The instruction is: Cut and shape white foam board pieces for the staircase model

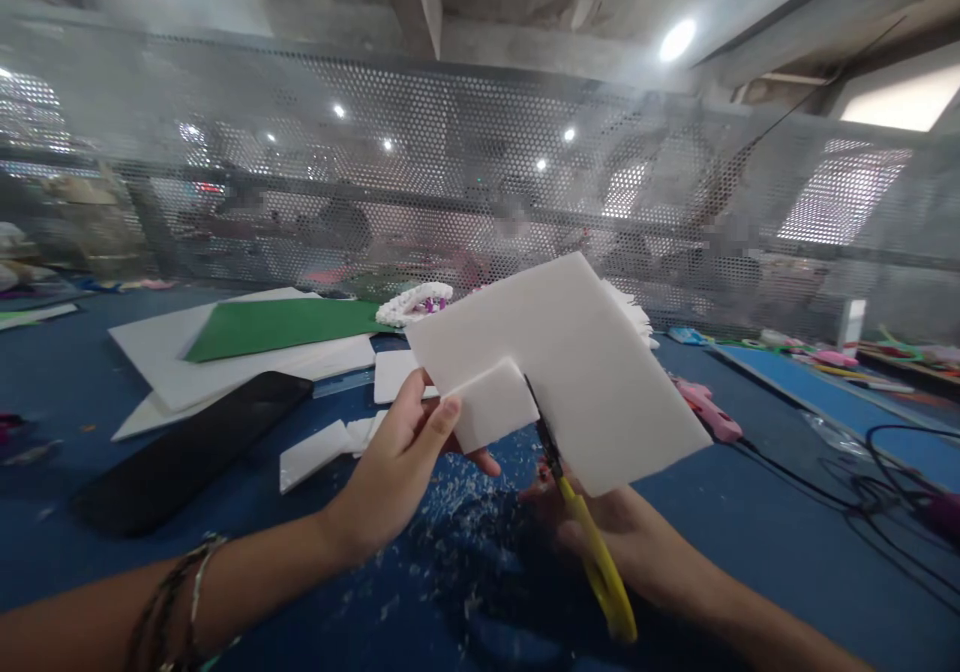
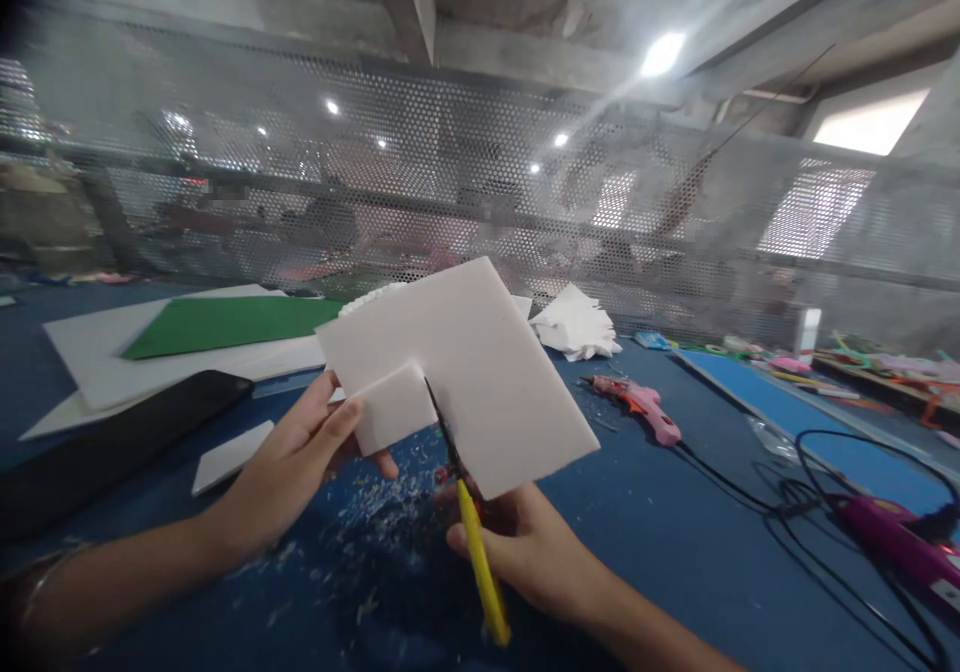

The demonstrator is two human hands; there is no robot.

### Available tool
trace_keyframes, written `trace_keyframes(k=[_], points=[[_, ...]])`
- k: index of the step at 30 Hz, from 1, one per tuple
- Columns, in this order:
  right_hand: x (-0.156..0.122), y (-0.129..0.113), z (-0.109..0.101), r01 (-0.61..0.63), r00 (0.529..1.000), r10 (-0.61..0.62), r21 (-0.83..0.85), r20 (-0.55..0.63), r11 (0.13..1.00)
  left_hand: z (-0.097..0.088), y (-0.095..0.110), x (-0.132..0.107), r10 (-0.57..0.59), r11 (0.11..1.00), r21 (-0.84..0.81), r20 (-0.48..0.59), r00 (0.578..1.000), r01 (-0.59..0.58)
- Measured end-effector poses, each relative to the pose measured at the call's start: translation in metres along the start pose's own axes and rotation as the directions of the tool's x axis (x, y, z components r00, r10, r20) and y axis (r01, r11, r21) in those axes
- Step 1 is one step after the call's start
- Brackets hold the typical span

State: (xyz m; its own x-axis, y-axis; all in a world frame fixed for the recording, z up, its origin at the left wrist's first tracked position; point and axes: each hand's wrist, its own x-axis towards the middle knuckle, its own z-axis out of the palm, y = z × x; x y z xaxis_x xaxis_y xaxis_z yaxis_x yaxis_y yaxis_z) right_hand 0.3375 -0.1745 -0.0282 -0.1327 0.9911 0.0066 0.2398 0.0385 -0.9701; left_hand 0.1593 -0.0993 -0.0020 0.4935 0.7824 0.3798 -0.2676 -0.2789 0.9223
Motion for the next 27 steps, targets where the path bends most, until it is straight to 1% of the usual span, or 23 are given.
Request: trace_keyframes(k=[3,8,13,15,20,23,27], points=[[0.0,0.002,0.001,-0.006,1.0,0.004,-0.043,-0.025,0.999,0.0,0.0,0.001,0.024,1.0,0.011,0.01,1.0,-0.024],[-0.004,0.001,0.003,0.063,0.996,-0.07,-0.118,-0.057,0.991,-0.001,-0.002,0.001,0.057,0.998,0.02,0.065,0.996,-0.058],[-0.004,-0.003,-0.002,0.189,0.982,-0.186,-0.184,0.034,0.965,0.0,-0.006,0.003,0.055,0.998,0.022,0.059,0.997,-0.056],[-0.003,-0.001,-0.002,0.218,0.976,-0.216,-0.203,0.033,0.955,0.0,-0.007,0.004,0.057,0.998,0.031,0.053,0.997,-0.059],[-0.004,0.003,0.002,0.25,0.965,-0.26,-0.171,-0.033,0.953,0.0,-0.006,0.005,0.083,0.995,0.054,0.046,0.995,-0.086],[-0.005,0.004,0.006,0.219,0.966,-0.236,-0.161,-0.101,0.962,0.001,-0.005,0.004,0.075,0.996,0.046,0.052,0.996,-0.078],[-0.003,0.011,0.007,0.159,0.96,-0.188,-0.15,-0.206,0.976,0.003,-0.006,0.003,0.06,0.998,0.006,0.068,0.996,-0.061]])
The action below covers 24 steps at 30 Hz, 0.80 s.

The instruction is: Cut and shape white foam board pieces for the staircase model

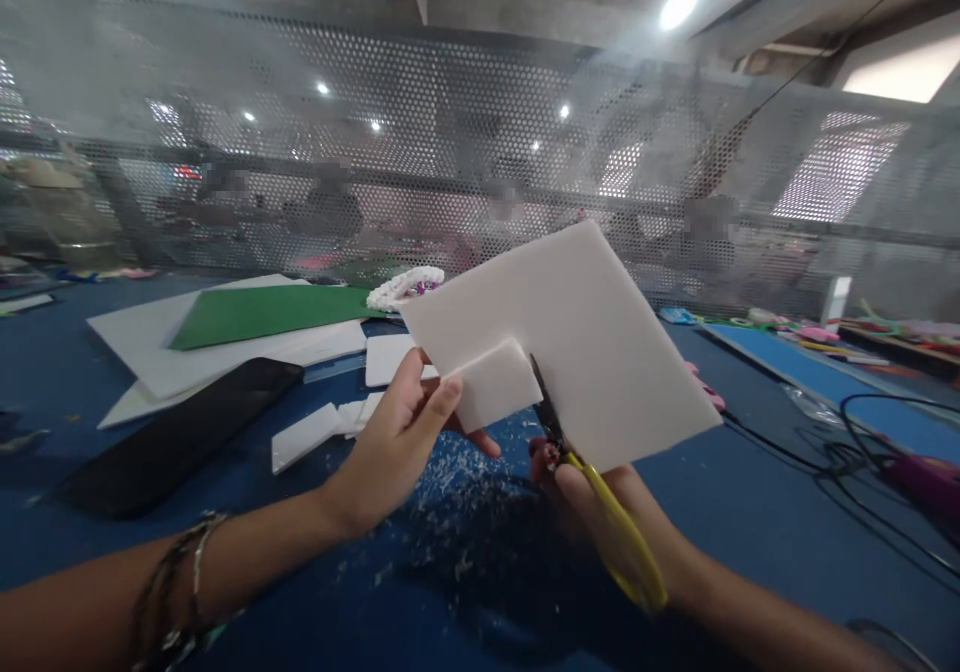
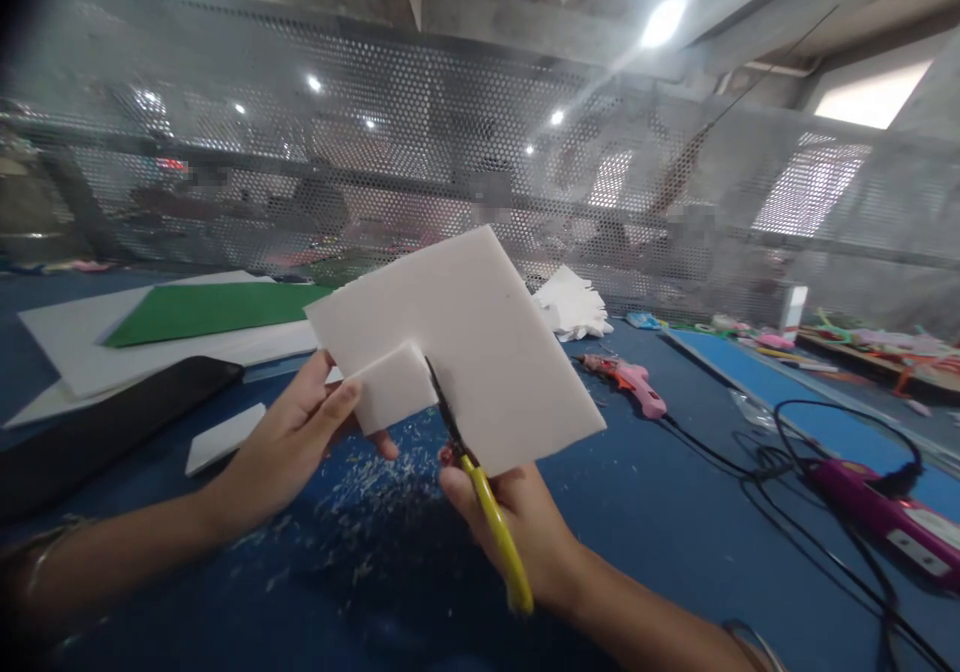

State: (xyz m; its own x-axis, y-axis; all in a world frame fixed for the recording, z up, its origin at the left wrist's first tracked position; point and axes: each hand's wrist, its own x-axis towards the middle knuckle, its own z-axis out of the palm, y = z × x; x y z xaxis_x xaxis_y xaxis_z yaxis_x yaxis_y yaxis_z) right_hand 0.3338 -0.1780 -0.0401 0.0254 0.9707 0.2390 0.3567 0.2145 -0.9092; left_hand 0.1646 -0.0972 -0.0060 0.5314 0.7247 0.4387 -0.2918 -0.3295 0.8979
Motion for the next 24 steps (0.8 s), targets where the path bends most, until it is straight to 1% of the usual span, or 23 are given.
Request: trace_keyframes(k=[2,3,4,6,7,8,9,13,17,20,24], points=[[0.001,0.002,0.0,-0.039,0.999,0.039,-0.013,0.002,0.999,0.001,-0.001,0.0,-0.019,1.0,-0.006,-0.013,1.0,0.019],[0.002,0.002,-0.001,-0.035,0.999,0.035,-0.051,0.004,0.998,0.001,-0.002,0.0,-0.029,1.0,-0.005,-0.021,0.999,0.029],[0.003,0.0,-0.001,0.002,1.0,-0.002,-0.108,-0.007,0.994,0.001,-0.003,0.0,-0.037,0.999,-0.004,-0.028,0.999,0.037],[0.005,-0.006,-0.002,0.112,0.991,-0.125,-0.239,-0.042,0.965,0.0,-0.003,0.0,-0.049,0.999,-0.01,-0.036,0.998,0.049],[0.006,-0.009,-0.002,0.15,0.983,-0.173,-0.285,-0.06,0.947,0.0,-0.004,0.0,-0.054,0.998,-0.015,-0.042,0.998,0.054],[0.006,-0.012,-0.002,0.166,0.979,-0.195,-0.302,-0.066,0.939,0.0,-0.004,0.0,-0.06,0.998,-0.022,-0.046,0.997,0.059],[0.007,-0.014,-0.002,0.159,0.98,-0.186,-0.289,-0.068,0.944,0.0,-0.005,0.001,-0.067,0.997,-0.03,-0.05,0.996,0.066],[0.007,-0.013,0.002,0.048,0.997,-0.057,-0.146,-0.057,0.988,-0.001,-0.009,0.001,-0.104,0.993,-0.068,-0.065,0.992,0.1],[0.006,-0.011,0.006,-0.053,0.995,0.049,-0.034,-0.091,0.998,-0.001,-0.01,0.001,-0.118,0.99,-0.09,-0.07,0.99,0.112],[0.005,-0.014,0.009,-0.081,0.993,0.082,0.013,-0.085,0.997,-0.002,-0.01,0.0,-0.118,0.989,-0.095,-0.067,0.991,0.112],[0.005,-0.017,0.01,-0.081,0.994,0.081,0.005,-0.072,0.997,-0.003,-0.012,-0.001,-0.133,0.985,-0.123,-0.065,0.989,0.125]])
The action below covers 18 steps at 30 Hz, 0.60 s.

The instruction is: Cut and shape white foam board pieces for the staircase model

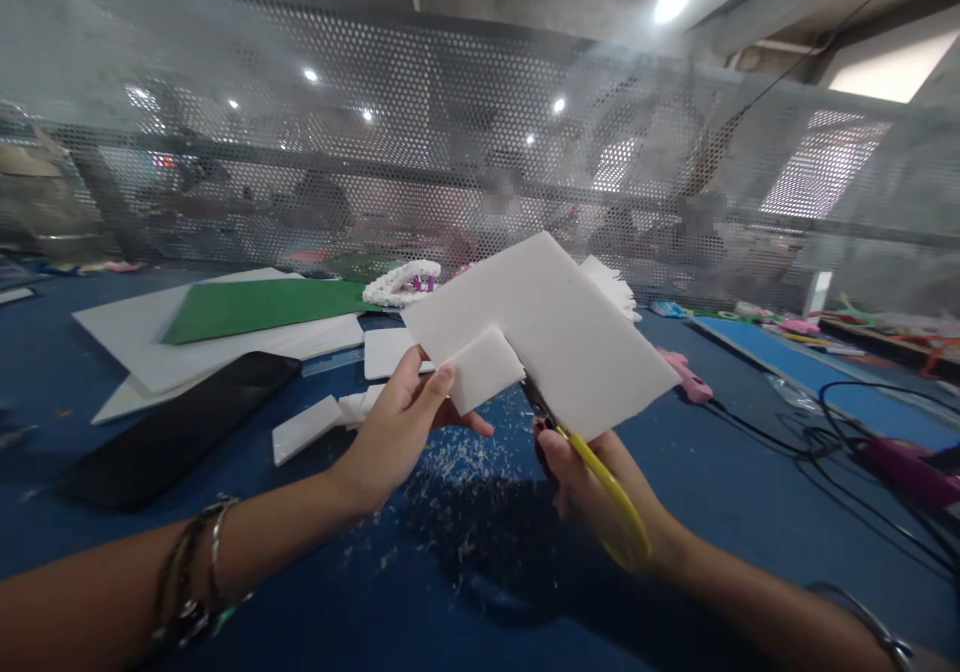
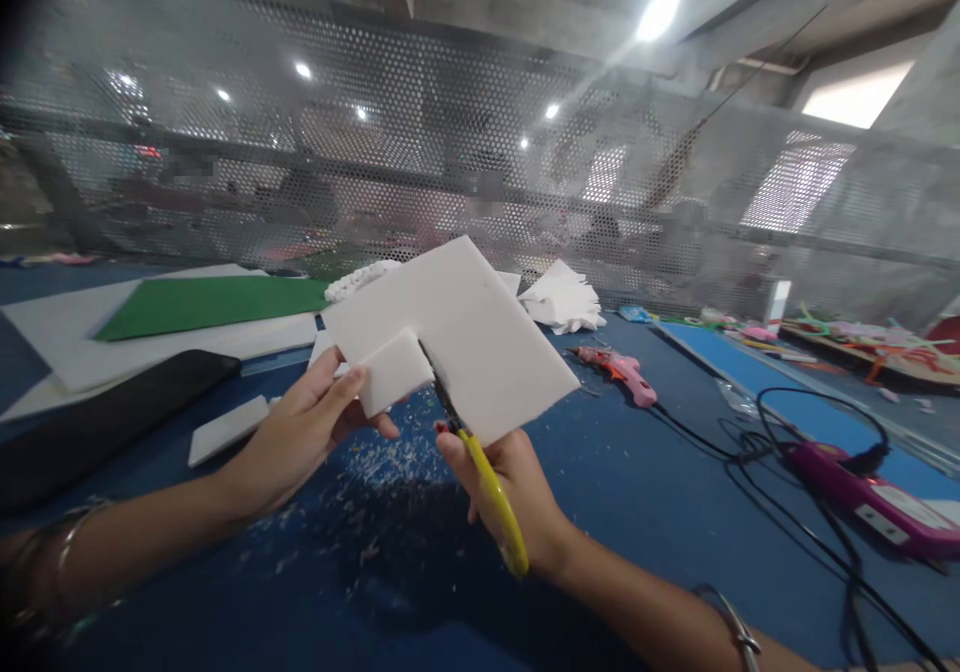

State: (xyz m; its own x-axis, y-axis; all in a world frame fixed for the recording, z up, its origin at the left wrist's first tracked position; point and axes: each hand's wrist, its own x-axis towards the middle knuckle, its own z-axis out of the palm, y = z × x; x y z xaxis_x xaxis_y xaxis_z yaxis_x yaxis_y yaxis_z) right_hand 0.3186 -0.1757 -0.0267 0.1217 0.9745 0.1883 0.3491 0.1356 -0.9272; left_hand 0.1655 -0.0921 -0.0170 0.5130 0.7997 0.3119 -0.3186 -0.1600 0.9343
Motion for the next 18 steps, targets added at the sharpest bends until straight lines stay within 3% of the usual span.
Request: trace_keyframes(k=[13,18], points=[[0.0021,0.0025,0.0013,0.031,0.999,-0.028,-0.072,0.035,0.997,-0.0001,0.0005,0.0018,0.01,1.0,-0.01,-0.013,1.0,-0.01],[0.0025,0.0009,-0.0024,0.148,0.989,-0.145,-0.161,0.031,0.976,0.0001,0.0022,0.0012,0.067,0.998,0.012,0.016,0.998,-0.068]])
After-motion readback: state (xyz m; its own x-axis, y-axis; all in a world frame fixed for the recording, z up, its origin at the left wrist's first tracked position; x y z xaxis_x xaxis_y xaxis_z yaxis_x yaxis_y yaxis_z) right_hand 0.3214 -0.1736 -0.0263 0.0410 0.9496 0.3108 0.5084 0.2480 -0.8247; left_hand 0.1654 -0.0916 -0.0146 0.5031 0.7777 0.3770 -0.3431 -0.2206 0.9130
